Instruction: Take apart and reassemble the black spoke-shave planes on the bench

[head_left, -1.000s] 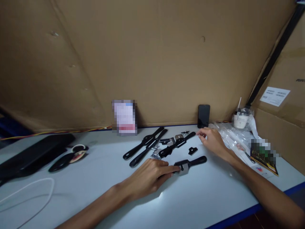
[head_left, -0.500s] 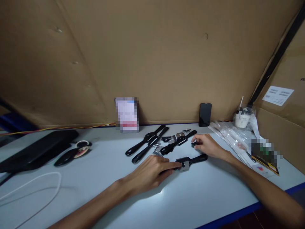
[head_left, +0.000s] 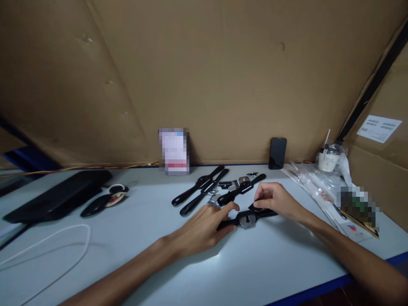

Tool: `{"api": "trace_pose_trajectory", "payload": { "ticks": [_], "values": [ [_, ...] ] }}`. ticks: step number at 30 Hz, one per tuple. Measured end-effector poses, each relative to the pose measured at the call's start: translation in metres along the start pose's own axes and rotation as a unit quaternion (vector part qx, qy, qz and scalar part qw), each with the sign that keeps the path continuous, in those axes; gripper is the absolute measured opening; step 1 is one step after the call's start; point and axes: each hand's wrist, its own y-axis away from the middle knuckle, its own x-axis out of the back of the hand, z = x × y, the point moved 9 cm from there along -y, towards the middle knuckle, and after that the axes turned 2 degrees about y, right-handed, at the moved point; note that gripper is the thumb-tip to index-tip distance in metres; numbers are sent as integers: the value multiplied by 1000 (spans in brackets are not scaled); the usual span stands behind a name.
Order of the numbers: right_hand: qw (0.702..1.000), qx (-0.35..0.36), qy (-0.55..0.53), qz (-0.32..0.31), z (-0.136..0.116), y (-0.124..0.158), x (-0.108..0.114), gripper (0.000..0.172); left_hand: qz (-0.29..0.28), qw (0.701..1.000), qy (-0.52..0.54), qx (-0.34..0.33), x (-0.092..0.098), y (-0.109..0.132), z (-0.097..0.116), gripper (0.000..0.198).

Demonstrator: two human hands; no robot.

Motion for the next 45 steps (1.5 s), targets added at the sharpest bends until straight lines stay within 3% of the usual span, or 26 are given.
{"api": "trace_pose_trajectory", "payload": {
  "ticks": [4, 13, 19, 24, 28, 30, 37, 45],
  "values": [
    [998, 25, 55, 12, -8, 3, -6, 10, 0, 1000, 9, 6, 0, 0, -1, 28],
    [1000, 5, -12, 18, 2, 3, -15, 15, 17, 999, 5, -28, 0, 2, 1, 25],
    [976, 61, 203, 44, -8, 8, -24, 24, 40, 995, -8, -95, 0, 4, 5, 26],
    [967, 68, 244, -9, -13, 7, -23, 17, 46, 984, -20, -169, -1, 7, 14, 33],
    [940, 83, 311, -112, -17, 12, -27, 48, 52, 981, -59, -177, -2, 8, 17, 35],
    [924, 85, 348, -138, -16, 15, -27, 45, 53, 979, -80, -181, -2, 8, 18, 37],
    [911, 121, 365, -152, -19, 17, -31, 33, 58, 979, -83, -175, -1, 8, 18, 37],
    [906, 107, 381, -150, -18, 17, -30, 33, 50, 974, -68, -210, -2, 10, 22, 39]
  ]
}}
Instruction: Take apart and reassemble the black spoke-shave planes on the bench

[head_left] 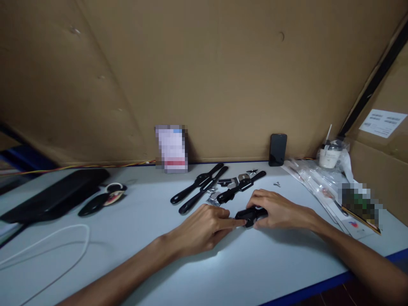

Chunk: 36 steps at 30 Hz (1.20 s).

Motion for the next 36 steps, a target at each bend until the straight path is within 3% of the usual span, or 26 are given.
{"api": "trace_pose_trajectory", "payload": {
  "ticks": [15, 17, 19, 21, 22, 27, 33, 36],
  "values": [
    [999, 25, -24, 8, 0, -1, 2, 37, -8, 999, 24, 21, -2, 1, -5, 40],
    [996, 22, -69, 53, 15, -4, 10, 33, -6, 999, 33, 29, -2, 0, -7, 40],
    [982, -24, -74, 174, 48, -4, 31, 15, -7, 998, 42, 38, -2, 0, -8, 39],
    [945, -102, 24, 309, 85, 5, 54, 11, -8, 998, 49, 45, -2, 0, -9, 38],
    [931, -131, 76, 331, 100, 6, 58, 13, -8, 998, 51, 47, -2, 0, -9, 38],
    [925, -193, 155, 290, 144, -4, 51, 17, -9, 997, 62, 54, -3, 0, -11, 38],
    [927, -209, 153, 272, 143, 0, 67, 18, -3, 997, 53, 49, -2, -2, -9, 39],
    [944, -204, 137, 220, 140, 7, 69, 13, -7, 997, 52, 49, -2, -2, -9, 39]
  ]
}}
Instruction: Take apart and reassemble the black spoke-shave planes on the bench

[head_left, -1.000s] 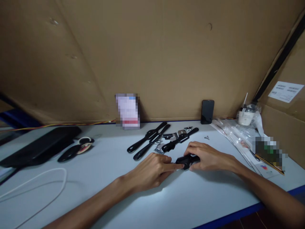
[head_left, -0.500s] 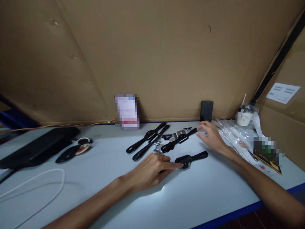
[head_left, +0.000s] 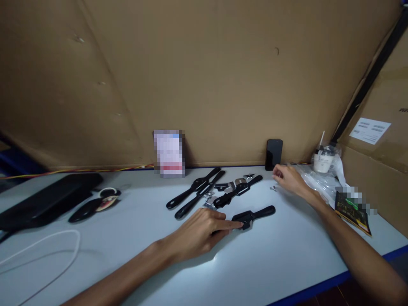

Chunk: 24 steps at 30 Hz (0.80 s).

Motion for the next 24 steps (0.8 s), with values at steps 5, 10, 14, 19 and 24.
{"api": "trace_pose_trajectory", "payload": {
  "ticks": [5, 10, 14, 19, 24],
  "values": [
    [995, 37, -15, -94, -7, 12, -12, 16, 1, 1000, 1, -3, 2, 0, 0, 39],
    [993, 33, -31, -106, -11, 14, -17, 7, 4, 1000, -1, -11, 2, 0, 1, 38],
    [992, 27, -72, -102, -13, 13, -16, 13, 7, 1000, -7, -10, 2, 1, 1, 38],
    [983, 5, -160, -94, -27, 12, -15, 13, 16, 1000, 2, -11, 3, 1, 0, 37],
    [893, 11, -416, -170, -77, 34, -15, 23, 24, 1000, 5, -3, 4, 1, -1, 34]
  ]
}}
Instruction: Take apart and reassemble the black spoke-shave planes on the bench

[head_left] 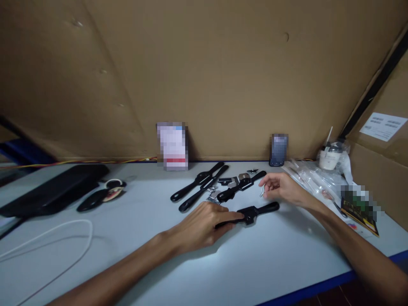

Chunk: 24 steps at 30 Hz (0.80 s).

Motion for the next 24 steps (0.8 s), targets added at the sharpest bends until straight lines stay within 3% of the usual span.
{"api": "trace_pose_trajectory", "payload": {
  "ticks": [4, 8, 18, 24],
  "values": [
    [998, 15, -14, -51, -27, 18, -32, 10, -3, 1000, -6, -2, -1, 1, 1, 33],
    [994, 56, 89, -30, -46, 27, -38, 15, -6, 1000, -15, -2, -1, 1, 1, 33],
    [978, 88, 183, -52, -49, 30, -59, 20, 4, 1000, -21, -12, 1, 1, 3, 33],
    [949, 158, 269, -53, -58, 38, -65, 24, 0, 1000, -16, -1, -1, 2, 2, 33]
  ]
}}
